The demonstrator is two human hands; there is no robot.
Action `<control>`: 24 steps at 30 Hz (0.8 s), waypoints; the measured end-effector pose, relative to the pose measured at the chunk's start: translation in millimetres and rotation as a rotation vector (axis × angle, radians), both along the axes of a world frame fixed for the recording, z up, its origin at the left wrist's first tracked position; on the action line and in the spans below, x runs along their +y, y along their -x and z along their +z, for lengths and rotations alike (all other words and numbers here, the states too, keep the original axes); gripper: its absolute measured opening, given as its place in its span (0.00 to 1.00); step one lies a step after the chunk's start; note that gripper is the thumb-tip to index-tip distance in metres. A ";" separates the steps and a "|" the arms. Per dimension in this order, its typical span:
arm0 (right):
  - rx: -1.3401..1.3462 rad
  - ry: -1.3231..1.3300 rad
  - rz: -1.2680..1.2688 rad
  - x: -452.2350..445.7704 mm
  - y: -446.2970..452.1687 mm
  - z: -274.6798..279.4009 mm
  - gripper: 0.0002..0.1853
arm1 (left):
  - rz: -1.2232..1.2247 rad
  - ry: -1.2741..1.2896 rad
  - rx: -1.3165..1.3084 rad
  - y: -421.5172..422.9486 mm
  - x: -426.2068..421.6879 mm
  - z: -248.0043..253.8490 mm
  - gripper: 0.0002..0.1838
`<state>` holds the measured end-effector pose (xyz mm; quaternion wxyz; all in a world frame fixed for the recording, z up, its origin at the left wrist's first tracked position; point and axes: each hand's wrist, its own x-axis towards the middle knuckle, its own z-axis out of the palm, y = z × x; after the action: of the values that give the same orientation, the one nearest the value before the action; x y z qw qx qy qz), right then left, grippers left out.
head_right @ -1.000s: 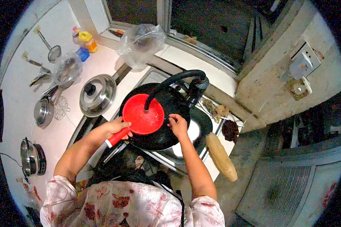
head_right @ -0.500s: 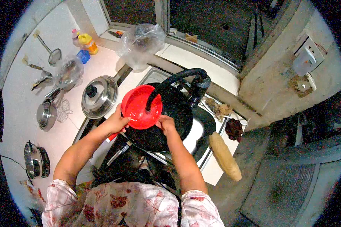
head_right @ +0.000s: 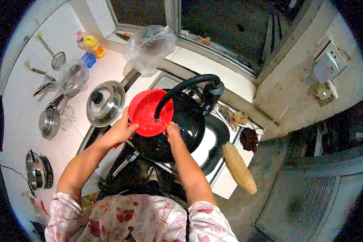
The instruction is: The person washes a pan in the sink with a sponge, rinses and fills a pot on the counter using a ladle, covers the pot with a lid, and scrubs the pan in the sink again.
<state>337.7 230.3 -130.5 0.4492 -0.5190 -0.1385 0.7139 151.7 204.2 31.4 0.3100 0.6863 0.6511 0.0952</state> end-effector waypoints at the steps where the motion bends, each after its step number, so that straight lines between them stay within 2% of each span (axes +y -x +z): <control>1: 0.043 0.006 0.031 -0.7 -0.8 5.2 0.06 | -0.010 0.003 -0.006 -1.2 0.0 2.9 0.42; 5: 0.113 0.024 0.081 -8.0 -1.4 20.4 0.03 | -0.005 -0.025 0.008 0.8 1.7 -4.3 0.41; 8: 0.080 0.098 0.072 -8.5 -1.6 20.8 0.05 | 0.014 0.011 0.012 -4.3 1.9 8.1 0.41; 9: 0.080 0.099 0.074 -8.8 -3.9 18.4 0.05 | 0.060 0.126 -0.072 -9.0 1.1 21.3 0.40; 10: 0.066 -0.012 0.091 -9.5 -8.4 16.2 0.06 | 0.107 0.242 -0.157 -11.4 0.5 28.5 0.39; 11: 0.053 -0.124 0.108 -9.7 -12.0 14.1 0.08 | 0.108 0.243 -0.157 -10.7 0.2 27.3 0.39; 13: 0.025 -0.105 0.067 -11.1 -16.1 18.1 0.10 | 0.156 0.286 -0.366 -9.9 -0.4 21.3 0.36; 14: -0.004 -0.087 0.024 -12.0 -19.6 22.0 0.12 | 0.157 0.285 -0.367 -9.2 -0.5 15.3 0.36; 15: -0.096 -0.193 0.146 -8.5 -30.1 1.5 0.12 | 0.162 0.291 -0.423 -7.8 -0.1 7.1 0.34; 16: -0.098 -0.193 0.147 -8.0 -34.8 6.3 0.12 | 0.167 0.298 -0.480 -6.5 -0.3 2.0 0.32; 17: -0.126 -0.190 0.065 -6.9 -38.3 11.0 0.12 | 0.168 0.299 -0.483 -4.8 -0.6 -0.6 0.32; 19: -0.222 -0.181 -0.038 -4.8 -48.0 22.7 0.13 | 0.219 0.487 -0.548 -1.3 -1.1 -3.6 0.26; 20: -0.207 -0.142 -0.132 -7.5 -51.6 39.2 0.14 | 0.218 0.487 -0.550 -0.4 -1.5 -3.8 0.26; 22: -0.081 -0.095 -0.239 -5.1 -62.6 37.5 0.19 | 0.244 0.631 -0.602 0.8 -2.9 -4.5 0.21; 24: -0.001 -0.056 -0.267 -4.8 -74.9 38.2 0.24 | 0.243 0.668 -0.627 3.3 -5.2 -13.0 0.19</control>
<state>412.6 225.5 -92.3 0.5543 -0.5204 -0.0882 0.6435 148.4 198.9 18.4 0.6820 0.4060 0.5967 0.1187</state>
